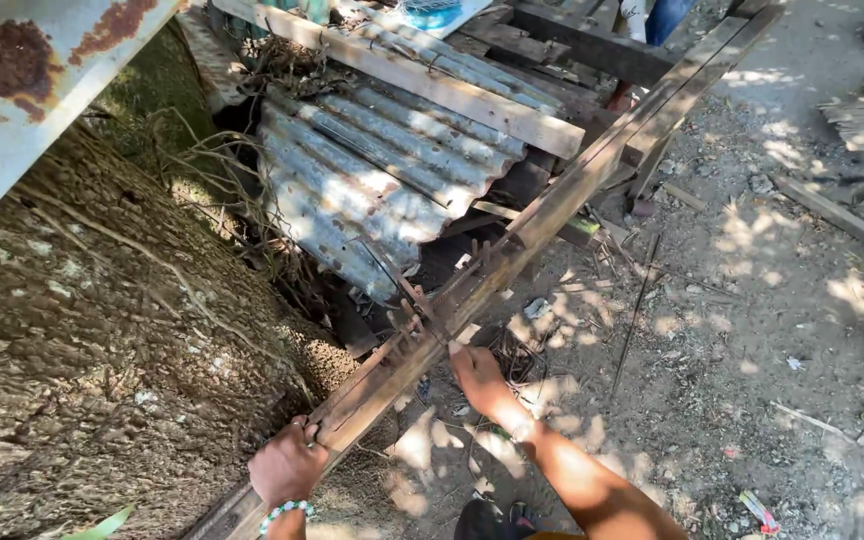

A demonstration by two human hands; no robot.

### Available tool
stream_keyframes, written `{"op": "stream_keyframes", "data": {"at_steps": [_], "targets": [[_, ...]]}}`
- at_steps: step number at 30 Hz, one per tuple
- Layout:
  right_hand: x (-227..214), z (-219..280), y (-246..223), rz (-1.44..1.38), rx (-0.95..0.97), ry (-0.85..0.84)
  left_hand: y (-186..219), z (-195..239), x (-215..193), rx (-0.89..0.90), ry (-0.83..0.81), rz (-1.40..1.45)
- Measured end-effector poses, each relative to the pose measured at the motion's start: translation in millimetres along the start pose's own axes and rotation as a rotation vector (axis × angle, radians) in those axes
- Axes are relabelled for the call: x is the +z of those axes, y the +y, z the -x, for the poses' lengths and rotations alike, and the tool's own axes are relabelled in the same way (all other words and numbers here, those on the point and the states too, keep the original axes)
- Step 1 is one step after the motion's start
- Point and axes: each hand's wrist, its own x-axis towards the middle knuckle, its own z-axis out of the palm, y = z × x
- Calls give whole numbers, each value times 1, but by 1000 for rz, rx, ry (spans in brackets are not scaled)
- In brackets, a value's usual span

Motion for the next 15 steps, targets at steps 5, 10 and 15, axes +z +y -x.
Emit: {"op": "stream_keyframes", "data": {"at_steps": [5,10,15], "targets": [[-14,32,40,896,88,-169,-1,0,1,17,-3,46],[-71,147,83,242,-5,58,-4,-1,12,-35,-145,-43],[-77,186,80,149,-47,124,-2,1,10,-3,-76,14]]}}
